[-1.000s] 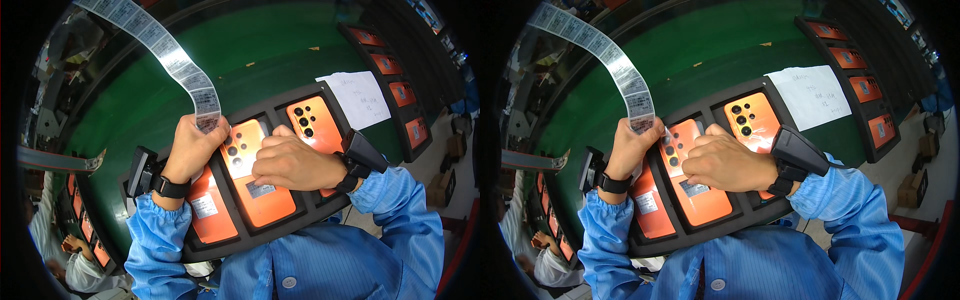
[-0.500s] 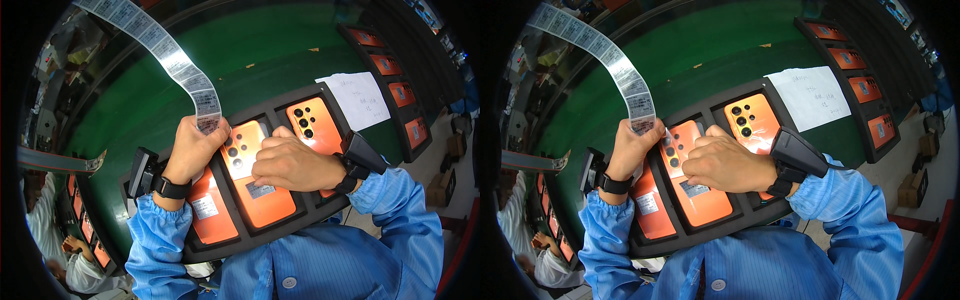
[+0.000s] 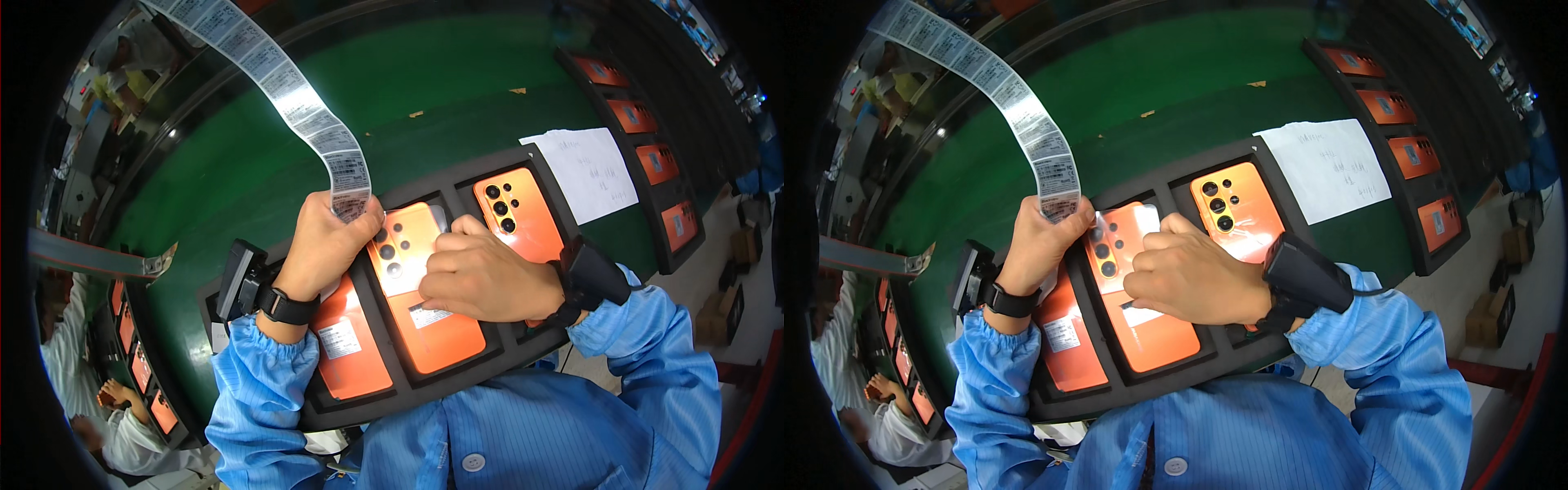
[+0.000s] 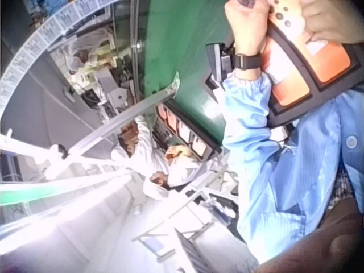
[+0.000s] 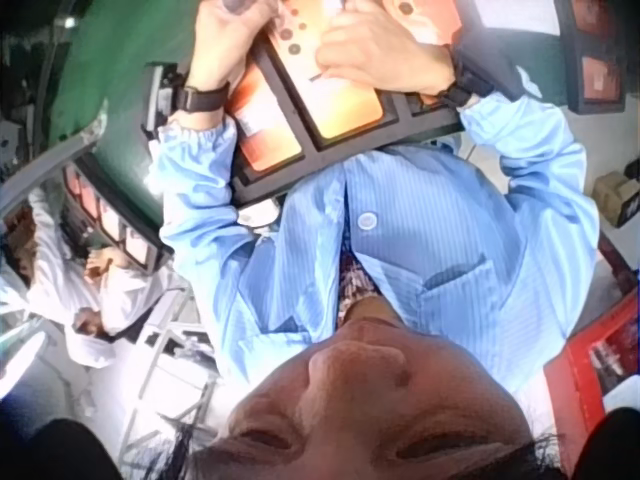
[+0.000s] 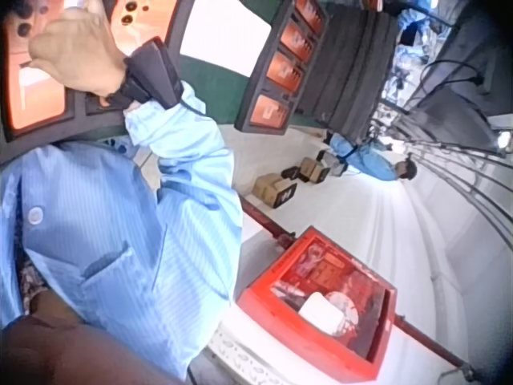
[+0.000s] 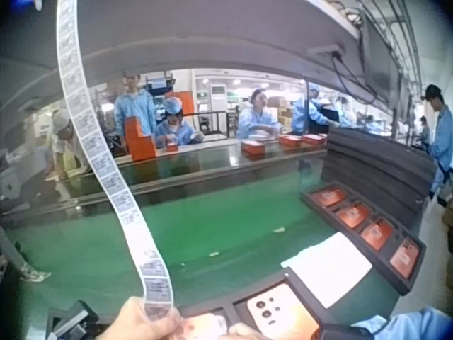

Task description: Applying regulatory labels to the back of orange mobile phones on an assembly line.

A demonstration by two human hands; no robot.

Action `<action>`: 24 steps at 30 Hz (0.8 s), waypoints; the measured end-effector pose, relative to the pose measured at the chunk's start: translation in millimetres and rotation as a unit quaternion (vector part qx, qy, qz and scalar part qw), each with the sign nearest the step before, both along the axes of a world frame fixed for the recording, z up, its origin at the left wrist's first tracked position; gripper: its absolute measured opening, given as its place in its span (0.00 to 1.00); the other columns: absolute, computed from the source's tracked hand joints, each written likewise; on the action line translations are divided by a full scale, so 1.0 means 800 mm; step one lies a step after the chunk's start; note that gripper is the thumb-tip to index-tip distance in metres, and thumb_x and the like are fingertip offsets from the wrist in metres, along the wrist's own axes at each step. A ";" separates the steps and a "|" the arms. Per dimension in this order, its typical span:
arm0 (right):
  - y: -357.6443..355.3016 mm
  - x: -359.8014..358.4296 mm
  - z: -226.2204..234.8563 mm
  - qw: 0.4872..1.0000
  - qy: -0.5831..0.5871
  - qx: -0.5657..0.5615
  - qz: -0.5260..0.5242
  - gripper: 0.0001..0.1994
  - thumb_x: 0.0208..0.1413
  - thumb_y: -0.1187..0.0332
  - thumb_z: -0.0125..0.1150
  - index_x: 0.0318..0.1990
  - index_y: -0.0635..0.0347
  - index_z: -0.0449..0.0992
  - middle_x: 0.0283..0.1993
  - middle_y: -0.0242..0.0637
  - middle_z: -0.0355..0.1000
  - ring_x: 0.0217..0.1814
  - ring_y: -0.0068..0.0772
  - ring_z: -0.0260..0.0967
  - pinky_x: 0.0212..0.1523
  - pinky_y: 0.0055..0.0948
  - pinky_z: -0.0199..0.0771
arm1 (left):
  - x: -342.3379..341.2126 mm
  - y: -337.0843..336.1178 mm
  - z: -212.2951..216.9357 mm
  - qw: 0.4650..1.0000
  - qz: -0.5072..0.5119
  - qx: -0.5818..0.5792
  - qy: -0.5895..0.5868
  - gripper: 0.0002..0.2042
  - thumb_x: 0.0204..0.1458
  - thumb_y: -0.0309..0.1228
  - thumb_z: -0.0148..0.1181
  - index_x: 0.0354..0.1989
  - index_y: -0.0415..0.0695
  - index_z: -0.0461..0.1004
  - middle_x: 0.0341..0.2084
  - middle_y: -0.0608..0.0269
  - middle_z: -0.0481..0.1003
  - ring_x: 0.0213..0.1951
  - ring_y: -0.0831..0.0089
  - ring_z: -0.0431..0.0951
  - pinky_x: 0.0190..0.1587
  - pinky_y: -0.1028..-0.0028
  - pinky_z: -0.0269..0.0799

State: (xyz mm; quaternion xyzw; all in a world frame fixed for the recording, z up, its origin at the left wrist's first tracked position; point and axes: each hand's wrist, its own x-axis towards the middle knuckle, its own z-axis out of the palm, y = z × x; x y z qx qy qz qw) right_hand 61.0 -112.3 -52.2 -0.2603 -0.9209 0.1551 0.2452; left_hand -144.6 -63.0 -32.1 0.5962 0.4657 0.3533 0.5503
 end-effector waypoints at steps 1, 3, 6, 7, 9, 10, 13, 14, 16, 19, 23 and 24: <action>-0.003 -0.001 0.004 0.999 -0.014 0.035 0.003 0.10 0.42 0.60 0.64 0.26 0.51 0.70 0.23 0.26 0.61 0.30 0.27 0.58 0.36 0.30 0.52 | 0.000 -0.001 0.001 1.000 0.004 0.003 0.003 0.06 0.50 0.26 0.56 0.25 0.36 0.73 0.20 0.69 0.72 0.24 0.83 0.68 0.29 0.79 0.65; -0.009 -0.004 0.011 0.997 -0.029 0.070 0.006 0.12 0.39 0.59 0.66 0.26 0.51 0.70 0.23 0.26 0.60 0.31 0.27 0.58 0.35 0.30 0.53 | 0.002 -0.001 0.002 1.000 0.009 0.002 -0.001 0.06 0.50 0.26 0.56 0.25 0.36 0.73 0.21 0.69 0.72 0.25 0.83 0.69 0.29 0.79 0.65; -0.010 -0.015 0.015 0.986 -0.088 0.131 -0.049 0.17 0.33 0.56 0.68 0.28 0.51 0.69 0.25 0.27 0.60 0.32 0.28 0.58 0.35 0.30 0.54 | 0.000 0.000 0.001 1.000 0.007 0.010 -0.015 0.06 0.49 0.26 0.56 0.25 0.36 0.72 0.21 0.68 0.72 0.25 0.82 0.69 0.30 0.79 0.66; -0.003 -0.019 0.017 0.979 -0.086 0.163 -0.082 0.16 0.34 0.57 0.67 0.28 0.53 0.69 0.25 0.27 0.60 0.32 0.28 0.59 0.35 0.30 0.56 | -0.001 0.001 0.000 0.999 0.003 0.020 -0.025 0.05 0.49 0.26 0.56 0.25 0.36 0.72 0.22 0.67 0.73 0.26 0.82 0.69 0.31 0.79 0.66; -0.002 -0.022 0.022 0.975 -0.082 0.179 -0.102 0.21 0.34 0.56 0.66 0.36 0.55 0.69 0.32 0.30 0.62 0.39 0.31 0.60 0.38 0.31 0.59 | -0.001 -0.002 -0.002 0.999 0.014 0.021 -0.041 0.06 0.49 0.27 0.57 0.26 0.37 0.72 0.22 0.68 0.72 0.24 0.82 0.70 0.29 0.80 0.66; -0.005 -0.021 0.027 0.974 -0.082 0.182 -0.104 0.21 0.34 0.56 0.66 0.36 0.55 0.69 0.32 0.30 0.62 0.39 0.31 0.60 0.38 0.31 0.59 | 0.000 -0.002 -0.002 0.998 0.025 0.022 -0.057 0.06 0.48 0.29 0.59 0.27 0.38 0.72 0.21 0.68 0.71 0.23 0.81 0.70 0.28 0.80 0.66; -0.013 -0.010 0.030 0.979 -0.134 0.133 -0.080 0.29 0.40 0.53 0.62 0.52 0.52 0.66 0.52 0.38 0.61 0.56 0.37 0.56 0.46 0.40 0.59 | 0.006 -0.002 -0.008 0.997 0.050 0.049 -0.044 0.06 0.48 0.29 0.58 0.28 0.39 0.72 0.21 0.68 0.71 0.21 0.83 0.67 0.25 0.83 0.63; -0.010 -0.004 0.026 0.979 -0.133 0.135 -0.077 0.29 0.40 0.53 0.62 0.52 0.52 0.66 0.52 0.38 0.61 0.56 0.37 0.56 0.46 0.40 0.59 | 0.009 -0.003 -0.007 0.996 0.053 0.050 -0.043 0.06 0.48 0.29 0.58 0.28 0.39 0.72 0.21 0.68 0.71 0.21 0.83 0.67 0.25 0.83 0.63; -0.007 0.002 0.022 0.930 -0.199 0.269 -0.153 0.25 0.48 0.57 0.56 0.55 0.50 0.65 0.55 0.41 0.59 0.59 0.41 0.55 0.49 0.46 0.59 | 0.014 -0.004 -0.002 0.993 0.096 0.028 -0.057 0.06 0.49 0.30 0.57 0.28 0.39 0.72 0.21 0.68 0.71 0.18 0.85 0.64 0.22 0.84 0.58; -0.014 0.001 0.027 0.954 -0.187 0.195 -0.128 0.22 0.51 0.62 0.51 0.56 0.50 0.64 0.60 0.42 0.56 0.64 0.45 0.50 0.54 0.54 0.56 | 0.010 -0.002 -0.004 0.991 0.088 0.002 -0.101 0.06 0.48 0.30 0.57 0.28 0.40 0.72 0.19 0.69 0.70 0.17 0.86 0.60 0.20 0.85 0.54; -0.021 0.006 0.036 0.953 -0.227 0.171 -0.109 0.26 0.49 0.61 0.56 0.57 0.53 0.62 0.64 0.47 0.52 0.66 0.49 0.47 0.57 0.57 0.52 | -0.001 0.002 0.004 0.993 0.053 -0.007 -0.103 0.07 0.48 0.30 0.58 0.28 0.40 0.72 0.18 0.69 0.69 0.17 0.86 0.61 0.19 0.85 0.54; -0.021 0.011 0.039 0.951 -0.227 0.177 -0.111 0.26 0.49 0.61 0.56 0.57 0.53 0.62 0.64 0.47 0.52 0.66 0.49 0.47 0.57 0.57 0.52 | -0.006 0.000 0.014 0.992 -0.001 -0.050 -0.113 0.07 0.48 0.30 0.58 0.27 0.39 0.72 0.18 0.67 0.70 0.16 0.85 0.61 0.19 0.84 0.54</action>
